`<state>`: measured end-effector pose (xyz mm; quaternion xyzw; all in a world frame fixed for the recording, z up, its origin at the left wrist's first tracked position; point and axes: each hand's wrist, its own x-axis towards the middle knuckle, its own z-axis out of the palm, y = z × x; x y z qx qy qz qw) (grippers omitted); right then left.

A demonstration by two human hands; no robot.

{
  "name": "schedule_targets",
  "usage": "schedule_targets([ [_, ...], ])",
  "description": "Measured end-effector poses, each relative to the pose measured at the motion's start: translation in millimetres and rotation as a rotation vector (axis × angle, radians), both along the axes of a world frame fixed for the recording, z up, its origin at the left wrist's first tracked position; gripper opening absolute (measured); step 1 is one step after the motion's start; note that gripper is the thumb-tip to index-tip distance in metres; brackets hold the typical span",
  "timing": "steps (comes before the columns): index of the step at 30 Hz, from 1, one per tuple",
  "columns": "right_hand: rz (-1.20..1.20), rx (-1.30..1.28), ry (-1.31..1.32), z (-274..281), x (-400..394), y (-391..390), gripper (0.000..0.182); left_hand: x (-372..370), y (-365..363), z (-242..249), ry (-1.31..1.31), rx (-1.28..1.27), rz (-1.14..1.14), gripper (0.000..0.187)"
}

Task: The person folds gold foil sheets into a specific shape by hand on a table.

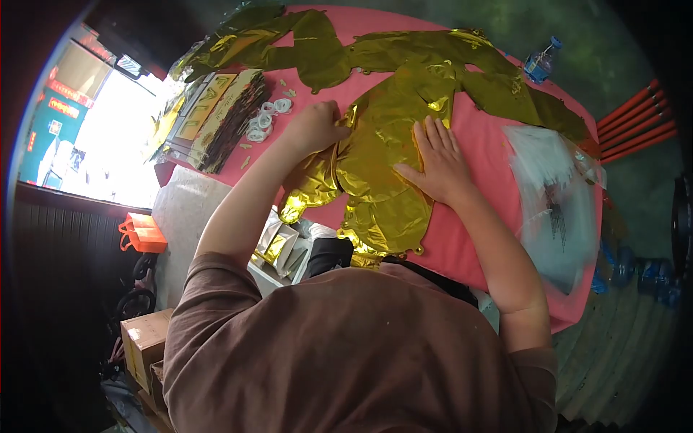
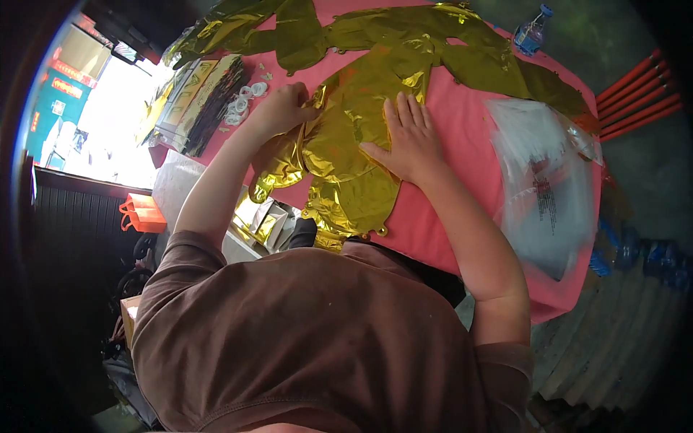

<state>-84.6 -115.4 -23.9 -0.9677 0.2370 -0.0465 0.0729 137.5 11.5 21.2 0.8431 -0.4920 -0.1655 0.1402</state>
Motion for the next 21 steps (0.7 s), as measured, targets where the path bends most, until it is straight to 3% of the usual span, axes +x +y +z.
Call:
schedule_targets([
  [7, 0.011, 0.014, -0.058, -5, -2, -1, 0.087, -3, 56, 32, 0.188, 0.008, 0.046, 0.065],
  [14, 0.034, -0.003, -0.054, -2, -1, 1, 0.078, -49, 66, 71, 0.471, -0.088, 0.085, 0.056],
  [17, 0.033, -0.010, -0.058, -3, -1, 0, 0.077, -67, 56, 70, 0.314, -0.133, -0.133, 0.050],
  [21, 0.031, 0.004, -0.031, 2, -2, 2, 0.073, -89, 34, 47, 0.312, -0.198, -0.266, 0.052],
])
